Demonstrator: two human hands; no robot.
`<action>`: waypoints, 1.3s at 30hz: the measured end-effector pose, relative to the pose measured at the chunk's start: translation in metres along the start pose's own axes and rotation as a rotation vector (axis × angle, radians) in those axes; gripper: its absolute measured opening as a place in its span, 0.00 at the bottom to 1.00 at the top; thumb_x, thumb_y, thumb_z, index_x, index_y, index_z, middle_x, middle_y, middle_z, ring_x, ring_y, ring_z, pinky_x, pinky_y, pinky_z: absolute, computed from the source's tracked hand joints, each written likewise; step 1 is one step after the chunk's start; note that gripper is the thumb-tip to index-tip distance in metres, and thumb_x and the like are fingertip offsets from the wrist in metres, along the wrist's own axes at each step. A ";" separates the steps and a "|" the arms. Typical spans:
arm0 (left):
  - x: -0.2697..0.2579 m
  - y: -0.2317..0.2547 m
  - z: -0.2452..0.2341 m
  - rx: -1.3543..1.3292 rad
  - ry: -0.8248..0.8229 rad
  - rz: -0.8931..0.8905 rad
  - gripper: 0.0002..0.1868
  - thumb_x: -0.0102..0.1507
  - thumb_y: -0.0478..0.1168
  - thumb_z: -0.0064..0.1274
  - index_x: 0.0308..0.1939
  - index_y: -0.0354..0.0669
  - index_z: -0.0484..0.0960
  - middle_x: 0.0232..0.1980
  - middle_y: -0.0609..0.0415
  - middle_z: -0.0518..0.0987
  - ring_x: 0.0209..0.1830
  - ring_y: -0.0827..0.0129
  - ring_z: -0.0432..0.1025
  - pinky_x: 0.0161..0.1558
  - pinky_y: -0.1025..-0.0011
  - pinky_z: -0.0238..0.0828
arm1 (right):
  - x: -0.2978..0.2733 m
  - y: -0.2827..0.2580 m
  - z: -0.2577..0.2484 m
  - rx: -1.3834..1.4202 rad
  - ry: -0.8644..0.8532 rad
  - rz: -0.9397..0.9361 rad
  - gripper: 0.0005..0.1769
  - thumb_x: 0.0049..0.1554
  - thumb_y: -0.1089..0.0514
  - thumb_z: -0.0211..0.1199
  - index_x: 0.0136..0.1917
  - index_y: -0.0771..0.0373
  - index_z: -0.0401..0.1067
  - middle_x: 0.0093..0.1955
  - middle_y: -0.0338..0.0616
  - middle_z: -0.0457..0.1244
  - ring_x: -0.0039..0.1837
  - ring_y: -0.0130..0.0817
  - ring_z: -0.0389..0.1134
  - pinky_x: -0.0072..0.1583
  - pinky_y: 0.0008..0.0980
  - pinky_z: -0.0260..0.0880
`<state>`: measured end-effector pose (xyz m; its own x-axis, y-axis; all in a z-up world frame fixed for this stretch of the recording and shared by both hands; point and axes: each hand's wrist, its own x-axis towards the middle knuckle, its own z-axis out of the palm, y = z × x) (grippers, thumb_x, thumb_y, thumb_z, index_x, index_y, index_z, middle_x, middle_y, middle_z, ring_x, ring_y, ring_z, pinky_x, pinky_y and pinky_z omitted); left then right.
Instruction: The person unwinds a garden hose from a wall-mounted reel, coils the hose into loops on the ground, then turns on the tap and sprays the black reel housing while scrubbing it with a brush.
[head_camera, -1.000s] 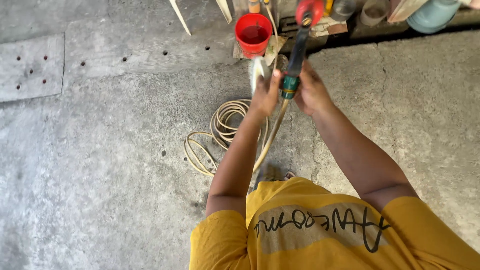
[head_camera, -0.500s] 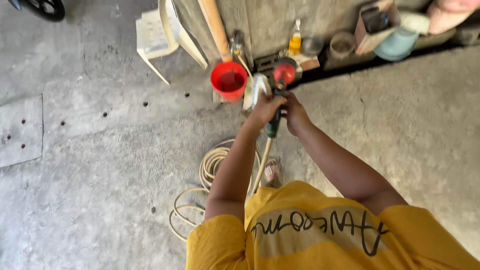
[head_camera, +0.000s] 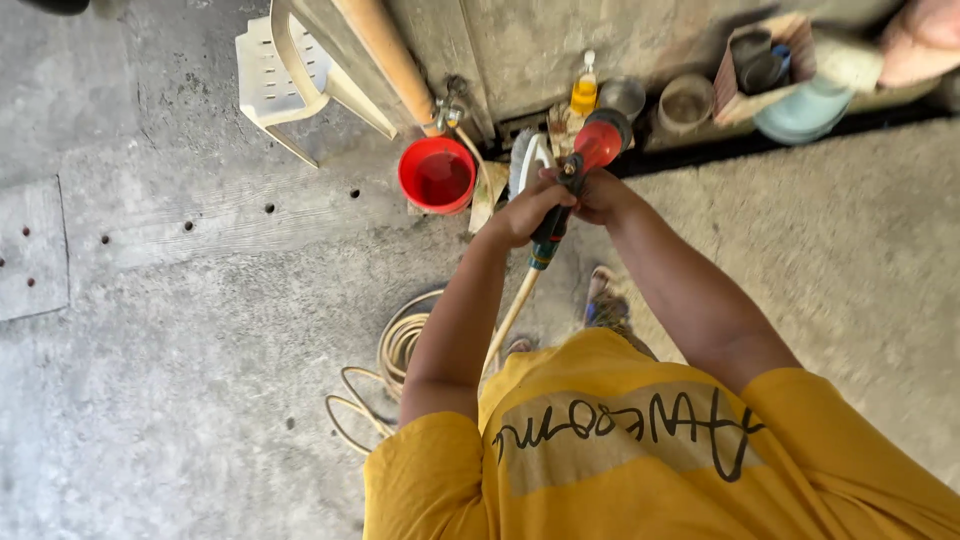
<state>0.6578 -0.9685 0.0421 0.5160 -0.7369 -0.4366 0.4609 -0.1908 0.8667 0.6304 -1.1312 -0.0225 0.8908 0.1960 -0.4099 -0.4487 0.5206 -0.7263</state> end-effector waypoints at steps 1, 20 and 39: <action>0.017 0.008 0.001 0.105 0.021 0.140 0.19 0.57 0.46 0.51 0.41 0.31 0.77 0.44 0.53 0.69 0.42 0.66 0.64 0.47 0.69 0.61 | 0.016 -0.016 -0.015 -0.081 0.059 -0.109 0.11 0.55 0.54 0.63 0.49 0.60 0.68 0.43 0.37 0.64 0.45 0.29 0.64 0.47 0.32 0.64; 0.129 0.153 -0.065 -0.062 0.554 0.120 0.19 0.57 0.49 0.48 0.38 0.33 0.72 0.24 0.55 0.69 0.22 0.70 0.63 0.27 0.71 0.61 | 0.037 -0.076 -0.222 -0.796 0.803 0.090 0.20 0.54 0.54 0.65 0.50 0.74 0.70 0.56 0.59 0.58 0.47 0.43 0.68 0.46 0.41 0.71; 0.122 0.162 -0.091 0.148 0.726 0.159 0.33 0.52 0.40 0.52 0.61 0.37 0.68 0.35 0.57 0.74 0.34 0.74 0.68 0.39 0.76 0.66 | 0.233 -0.240 -0.005 -0.054 0.004 0.273 0.42 0.48 0.21 0.50 0.50 0.61 0.70 0.38 0.41 0.63 0.36 0.29 0.62 0.37 0.28 0.64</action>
<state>0.8607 -1.0302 0.1071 0.9375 -0.1605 -0.3087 0.2662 -0.2406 0.9334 0.9453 -1.2153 0.0538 0.7363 0.3199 -0.5963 -0.6753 0.4039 -0.6171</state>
